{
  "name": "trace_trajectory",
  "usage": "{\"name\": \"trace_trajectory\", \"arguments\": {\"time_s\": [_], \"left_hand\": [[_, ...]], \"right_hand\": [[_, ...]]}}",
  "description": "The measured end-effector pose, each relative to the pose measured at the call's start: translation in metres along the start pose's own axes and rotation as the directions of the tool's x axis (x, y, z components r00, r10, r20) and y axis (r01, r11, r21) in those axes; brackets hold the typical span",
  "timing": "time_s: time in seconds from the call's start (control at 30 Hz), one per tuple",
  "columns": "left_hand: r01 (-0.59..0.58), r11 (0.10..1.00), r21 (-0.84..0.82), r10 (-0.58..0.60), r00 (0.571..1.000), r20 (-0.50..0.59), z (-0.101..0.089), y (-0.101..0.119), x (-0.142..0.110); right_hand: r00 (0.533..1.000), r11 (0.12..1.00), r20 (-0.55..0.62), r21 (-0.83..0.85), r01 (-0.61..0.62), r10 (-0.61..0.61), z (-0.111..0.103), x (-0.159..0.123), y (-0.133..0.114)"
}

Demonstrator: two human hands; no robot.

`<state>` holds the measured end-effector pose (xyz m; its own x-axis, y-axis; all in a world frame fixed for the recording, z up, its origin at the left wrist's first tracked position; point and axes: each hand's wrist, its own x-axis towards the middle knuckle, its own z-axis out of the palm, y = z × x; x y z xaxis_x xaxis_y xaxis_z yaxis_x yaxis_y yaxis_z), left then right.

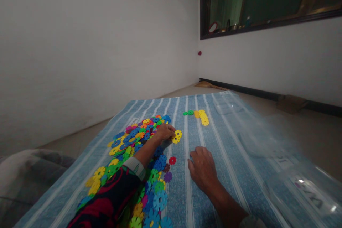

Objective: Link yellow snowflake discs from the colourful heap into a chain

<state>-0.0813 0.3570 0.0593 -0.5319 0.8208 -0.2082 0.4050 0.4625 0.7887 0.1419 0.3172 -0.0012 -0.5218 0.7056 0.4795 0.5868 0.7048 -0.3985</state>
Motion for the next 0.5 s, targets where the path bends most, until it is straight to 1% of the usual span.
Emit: {"name": "trace_trajectory", "arguments": {"time_s": [0.1, 0.23, 0.37, 0.5], "left_hand": [[0.016, 0.999, 0.031, -0.016, 1.000, 0.017, -0.001, 0.002, 0.002], [0.019, 0.998, 0.064, -0.019, 1.000, 0.010, -0.001, 0.006, 0.004], [-0.012, 0.997, 0.082, 0.013, 1.000, -0.013, 0.000, 0.011, 0.007], [-0.055, 0.995, 0.083, 0.056, 0.998, -0.011, 0.001, 0.018, 0.009]], "right_hand": [[1.000, 1.000, 0.016, 0.000, -0.010, 0.010, -0.001, 0.000, -0.001], [1.000, 1.000, 0.029, 0.002, -0.013, 0.013, -0.002, 0.001, -0.002], [1.000, 1.000, 0.019, -0.005, -0.015, 0.015, -0.002, 0.001, -0.002], [1.000, 1.000, 0.011, 0.004, -0.011, 0.011, 0.000, 0.002, -0.002]]}}
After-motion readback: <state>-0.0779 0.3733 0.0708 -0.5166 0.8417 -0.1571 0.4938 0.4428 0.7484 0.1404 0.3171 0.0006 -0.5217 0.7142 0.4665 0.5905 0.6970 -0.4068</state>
